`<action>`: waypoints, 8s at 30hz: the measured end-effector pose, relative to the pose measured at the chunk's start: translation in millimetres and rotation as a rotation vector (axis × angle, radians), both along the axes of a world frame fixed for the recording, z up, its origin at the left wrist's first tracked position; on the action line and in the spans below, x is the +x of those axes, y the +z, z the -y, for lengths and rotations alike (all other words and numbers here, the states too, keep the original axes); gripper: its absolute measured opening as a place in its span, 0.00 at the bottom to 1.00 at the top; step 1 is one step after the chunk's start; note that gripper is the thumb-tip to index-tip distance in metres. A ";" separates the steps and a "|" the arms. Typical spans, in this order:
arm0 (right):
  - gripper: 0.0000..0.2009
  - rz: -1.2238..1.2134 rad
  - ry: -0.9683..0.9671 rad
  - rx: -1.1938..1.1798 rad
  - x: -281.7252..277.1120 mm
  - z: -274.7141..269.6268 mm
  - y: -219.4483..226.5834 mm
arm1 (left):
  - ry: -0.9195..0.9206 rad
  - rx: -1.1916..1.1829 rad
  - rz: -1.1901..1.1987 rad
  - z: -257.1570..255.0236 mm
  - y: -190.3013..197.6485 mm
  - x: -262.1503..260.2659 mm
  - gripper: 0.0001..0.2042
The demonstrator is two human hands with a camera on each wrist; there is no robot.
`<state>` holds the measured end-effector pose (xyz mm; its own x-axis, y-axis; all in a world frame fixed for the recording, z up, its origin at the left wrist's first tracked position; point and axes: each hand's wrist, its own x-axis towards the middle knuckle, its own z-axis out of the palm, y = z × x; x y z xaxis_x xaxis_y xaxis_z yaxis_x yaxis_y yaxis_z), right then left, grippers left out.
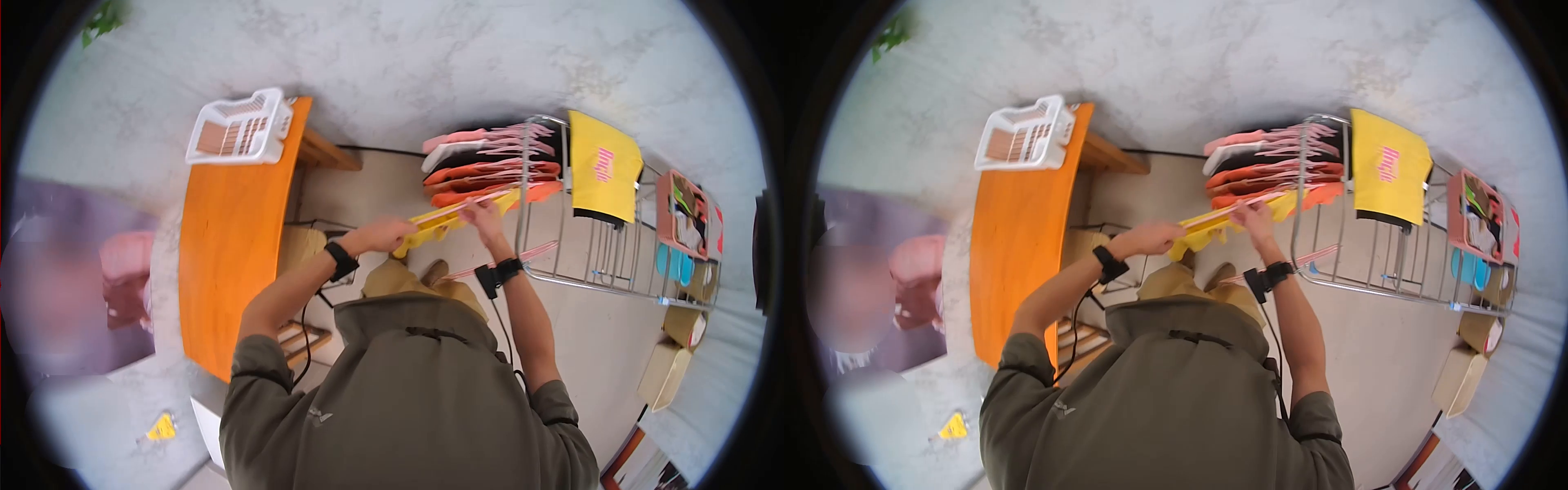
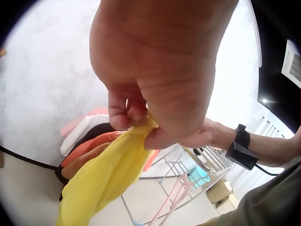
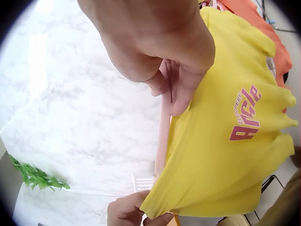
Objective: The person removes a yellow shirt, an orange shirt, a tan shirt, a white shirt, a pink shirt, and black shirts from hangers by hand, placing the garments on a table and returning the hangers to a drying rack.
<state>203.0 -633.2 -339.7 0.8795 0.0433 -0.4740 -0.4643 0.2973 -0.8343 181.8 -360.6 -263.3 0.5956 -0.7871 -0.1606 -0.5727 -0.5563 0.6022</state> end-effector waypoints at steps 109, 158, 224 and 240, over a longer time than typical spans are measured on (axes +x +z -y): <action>0.07 -0.007 -0.160 0.179 -68.4 -47.5 76.6 | 0.480 0.160 -0.455 -125.6 -28.5 -23.1 0.18; 0.21 -0.206 0.057 -0.268 -121.1 17.3 2.4 | 0.291 0.016 0.084 53.4 -114.9 52.3 0.04; 0.19 -0.250 0.186 -1.306 -70.7 62.1 -68.8 | 0.647 0.304 0.125 -150.7 -14.9 -56.2 0.11; 0.22 0.548 0.167 -0.834 -30.9 -77.8 40.2 | 0.656 0.305 0.175 -134.4 3.5 -60.0 0.11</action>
<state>172.0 -555.4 -299.5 0.9980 0.0247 0.0585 0.0628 -0.5120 -0.8567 121.8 -226.2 -259.8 0.9648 -0.1963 -0.1751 -0.1383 -0.9448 0.2969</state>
